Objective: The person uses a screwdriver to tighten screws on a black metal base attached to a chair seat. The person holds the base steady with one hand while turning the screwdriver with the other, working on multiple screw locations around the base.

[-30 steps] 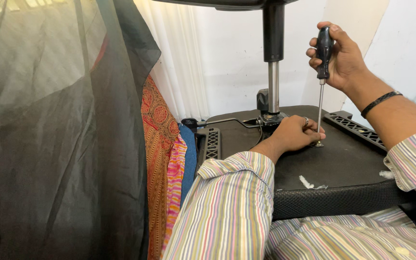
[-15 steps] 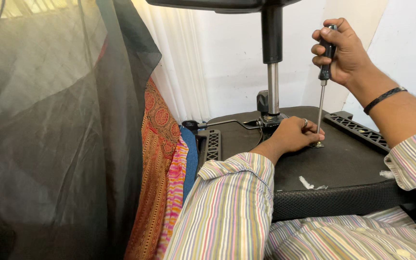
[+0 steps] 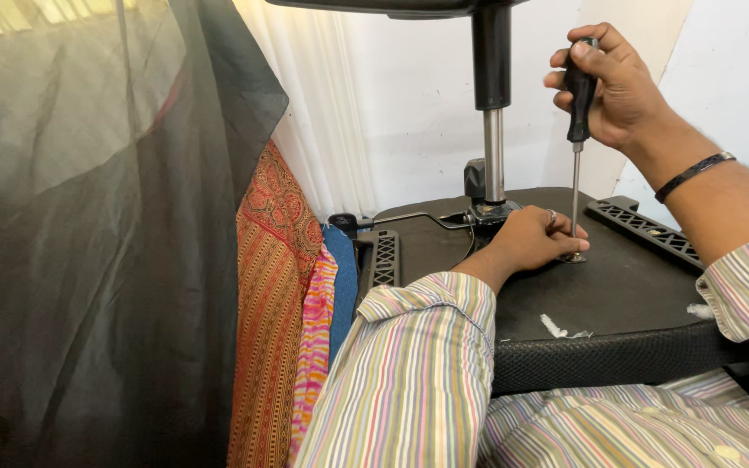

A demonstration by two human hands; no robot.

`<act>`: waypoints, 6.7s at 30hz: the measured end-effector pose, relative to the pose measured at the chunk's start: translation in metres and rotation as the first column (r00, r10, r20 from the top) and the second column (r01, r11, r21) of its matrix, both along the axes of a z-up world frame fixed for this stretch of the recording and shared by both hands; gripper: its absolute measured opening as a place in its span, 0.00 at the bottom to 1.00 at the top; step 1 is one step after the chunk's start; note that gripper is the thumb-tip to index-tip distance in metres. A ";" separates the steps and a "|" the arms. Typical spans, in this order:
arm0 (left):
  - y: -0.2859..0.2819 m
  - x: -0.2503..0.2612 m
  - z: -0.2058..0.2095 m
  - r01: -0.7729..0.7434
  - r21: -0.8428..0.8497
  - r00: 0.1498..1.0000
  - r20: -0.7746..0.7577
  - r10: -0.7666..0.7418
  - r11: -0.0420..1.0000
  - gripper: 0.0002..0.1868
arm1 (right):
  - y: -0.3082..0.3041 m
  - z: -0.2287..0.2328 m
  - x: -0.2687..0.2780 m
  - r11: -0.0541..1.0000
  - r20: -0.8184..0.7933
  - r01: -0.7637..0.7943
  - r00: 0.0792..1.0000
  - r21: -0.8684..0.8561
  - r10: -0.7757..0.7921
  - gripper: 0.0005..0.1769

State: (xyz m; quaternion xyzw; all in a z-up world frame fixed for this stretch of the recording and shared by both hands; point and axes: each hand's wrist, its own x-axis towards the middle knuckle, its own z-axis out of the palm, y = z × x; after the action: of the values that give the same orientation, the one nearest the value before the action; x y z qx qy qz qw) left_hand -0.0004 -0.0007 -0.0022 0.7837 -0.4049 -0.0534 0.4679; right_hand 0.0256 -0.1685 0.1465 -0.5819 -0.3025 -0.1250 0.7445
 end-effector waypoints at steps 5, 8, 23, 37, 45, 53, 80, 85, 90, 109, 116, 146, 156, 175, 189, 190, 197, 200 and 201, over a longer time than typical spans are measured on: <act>0.000 0.003 -0.005 0.005 -0.015 0.998 0.055 -0.004 1.000 0.17 | 0.010 -0.005 0.001 0.986 -0.091 -0.124 0.987 0.116 0.135 0.13; 0.002 0.004 -0.005 0.006 -0.001 0.998 0.064 -0.006 1.000 0.17 | 0.016 -0.002 -0.004 0.983 -0.114 -0.135 0.982 0.127 0.150 0.17; 0.000 0.009 -0.009 0.048 -0.049 0.997 0.063 -0.045 0.998 0.15 | 0.006 -0.004 0.000 0.994 -0.031 -0.080 0.996 0.075 0.083 0.12; 0.002 0.001 -0.001 0.017 -0.053 0.998 0.058 -0.014 0.998 0.18 | 0.016 0.002 0.001 0.982 0.167 0.163 0.975 -0.092 -0.146 0.11; 0.004 0.006 -0.009 0.027 0.004 0.999 0.019 -0.028 1.000 0.16 | 0.027 0.001 -0.012 0.993 -0.056 -0.042 0.997 0.113 0.048 0.13; 0.004 0.003 -0.002 0.049 -0.005 0.997 0.060 -0.049 0.999 0.13 | 0.015 0.002 -0.003 0.975 0.094 0.216 0.973 -0.050 -0.211 0.07; 0.014 -0.008 0.000 -0.017 -0.047 1.000 0.025 0.018 0.999 0.17 | 0.008 -0.002 0.006 0.993 -0.129 -0.020 0.991 0.112 0.035 0.15; 0.023 -0.018 0.010 -0.079 0.007 0.996 0.047 0.079 0.997 0.23 | 0.012 -0.007 0.013 0.953 -0.119 -0.203 0.965 0.225 0.233 0.15; 0.023 -0.018 0.010 -0.063 -0.053 0.998 0.019 0.064 0.997 0.24 | 0.023 0.004 -0.003 0.942 -0.154 -0.224 0.951 0.248 0.267 0.17; 0.007 -0.007 0.011 0.043 -0.098 0.997 0.061 -0.037 0.994 0.16 | 0.011 -0.012 0.001 0.963 -0.180 -0.241 0.948 0.125 0.261 0.26; -0.003 0.000 0.003 0.059 -0.050 0.998 0.034 -0.058 0.997 0.15 | -0.009 -0.015 0.007 0.993 -0.106 0.119 0.987 -0.003 -0.119 0.16; 0.021 -0.021 0.012 -0.141 -0.059 0.990 -0.040 0.139 0.988 0.19 | 0.035 0.002 0.001 0.935 -0.081 -0.290 0.947 0.202 0.311 0.12; 0.011 -0.003 -0.002 -0.061 -0.048 0.997 -0.057 0.058 0.997 0.17 | 0.026 -0.006 0.006 0.999 -0.073 -0.035 0.997 0.030 0.037 0.11; -0.001 -0.001 0.009 -0.034 0.007 0.998 0.056 0.033 0.999 0.17 | 0.030 0.008 -0.017 0.995 0.076 0.095 0.993 -0.039 -0.092 0.12; 0.013 -0.012 0.009 -0.091 -0.036 0.993 0.068 0.094 0.995 0.18 | 0.002 0.000 0.017 0.989 0.179 0.105 0.980 -0.103 -0.085 0.12; 0.012 -0.012 0.010 -0.087 -0.050 0.993 0.070 0.090 0.995 0.17 | 0.003 0.001 0.014 0.997 0.115 0.055 0.992 -0.053 -0.049 0.12; 0.010 -0.013 0.009 -0.096 -0.049 0.995 0.034 0.098 0.994 0.14 | 0.013 0.004 -0.005 0.990 -0.061 -0.126 0.990 0.065 0.130 0.11; 0.013 -0.013 0.009 -0.080 -0.059 0.996 0.025 0.081 0.995 0.12 | 0.004 0.007 -0.003 0.998 0.064 -0.007 0.998 -0.055 0.010 0.05; 0.014 -0.013 0.008 -0.070 -0.070 0.997 0.013 0.072 0.995 0.13 | 0.000 0.008 -0.003 0.993 0.153 0.032 0.988 -0.116 -0.014 0.04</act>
State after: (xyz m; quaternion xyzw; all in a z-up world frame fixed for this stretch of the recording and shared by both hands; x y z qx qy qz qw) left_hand -0.0131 0.0131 0.0055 0.7812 -0.3821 -0.0165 0.4935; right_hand 0.0229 -0.1684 0.1550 -0.6173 -0.3583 -0.1596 0.6820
